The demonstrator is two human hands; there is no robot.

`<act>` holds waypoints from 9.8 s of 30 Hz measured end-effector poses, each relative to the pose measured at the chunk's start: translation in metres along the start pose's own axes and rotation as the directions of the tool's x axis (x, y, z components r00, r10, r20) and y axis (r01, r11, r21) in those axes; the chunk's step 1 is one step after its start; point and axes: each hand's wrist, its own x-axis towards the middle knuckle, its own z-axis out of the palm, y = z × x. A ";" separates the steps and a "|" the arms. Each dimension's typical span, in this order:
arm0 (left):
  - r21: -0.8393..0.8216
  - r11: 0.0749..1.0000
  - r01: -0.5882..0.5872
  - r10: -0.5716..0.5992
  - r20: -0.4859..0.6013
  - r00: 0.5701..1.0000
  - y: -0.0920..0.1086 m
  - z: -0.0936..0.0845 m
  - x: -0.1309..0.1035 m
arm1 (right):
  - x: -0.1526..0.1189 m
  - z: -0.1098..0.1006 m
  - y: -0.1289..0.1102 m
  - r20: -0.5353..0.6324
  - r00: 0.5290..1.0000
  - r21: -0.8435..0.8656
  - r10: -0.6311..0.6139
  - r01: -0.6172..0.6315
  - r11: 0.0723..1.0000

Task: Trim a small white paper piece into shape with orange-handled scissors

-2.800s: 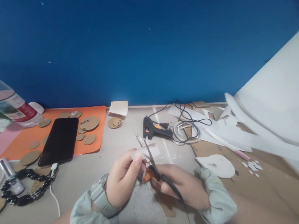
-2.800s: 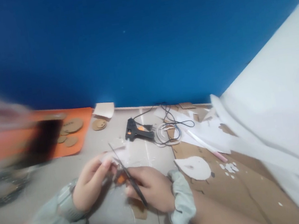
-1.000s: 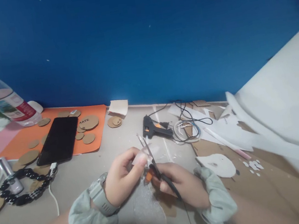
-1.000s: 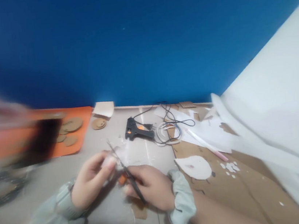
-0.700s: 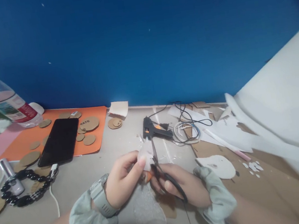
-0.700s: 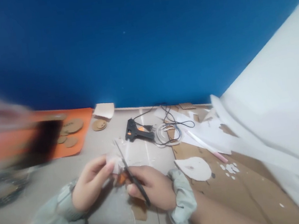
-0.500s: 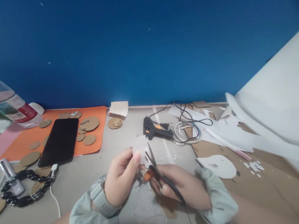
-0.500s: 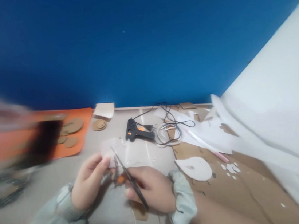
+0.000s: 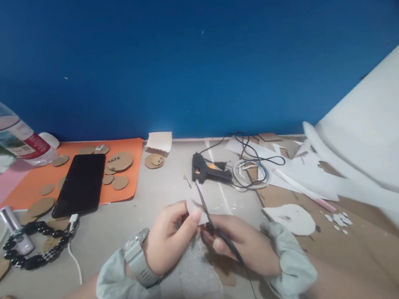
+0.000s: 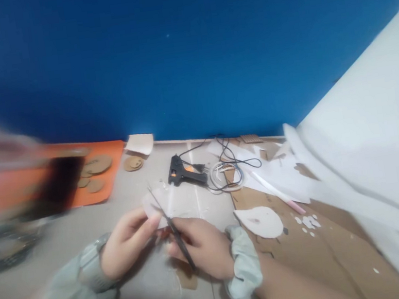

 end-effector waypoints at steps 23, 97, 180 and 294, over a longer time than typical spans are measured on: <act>-0.014 1.000 -0.017 0.016 -0.080 0.997 0.000 0.000 -0.002 | -0.001 -0.001 0.000 0.008 0.999 0.019 0.038 -0.039 0.999; 0.244 0.963 0.118 -0.047 -0.278 0.959 -0.009 -0.001 0.009 | 0.003 0.005 -0.004 -0.405 0.865 0.176 0.296 -0.244 0.954; 0.182 0.983 -0.031 0.000 0.170 0.985 -0.001 -0.004 0.008 | 0.002 0.006 -0.001 -0.396 0.896 0.039 0.201 -0.202 0.979; -0.001 0.992 -0.124 0.123 -0.120 0.985 0.002 -0.005 0.007 | 0.003 0.003 -0.002 -0.033 0.983 0.173 0.181 -0.173 0.970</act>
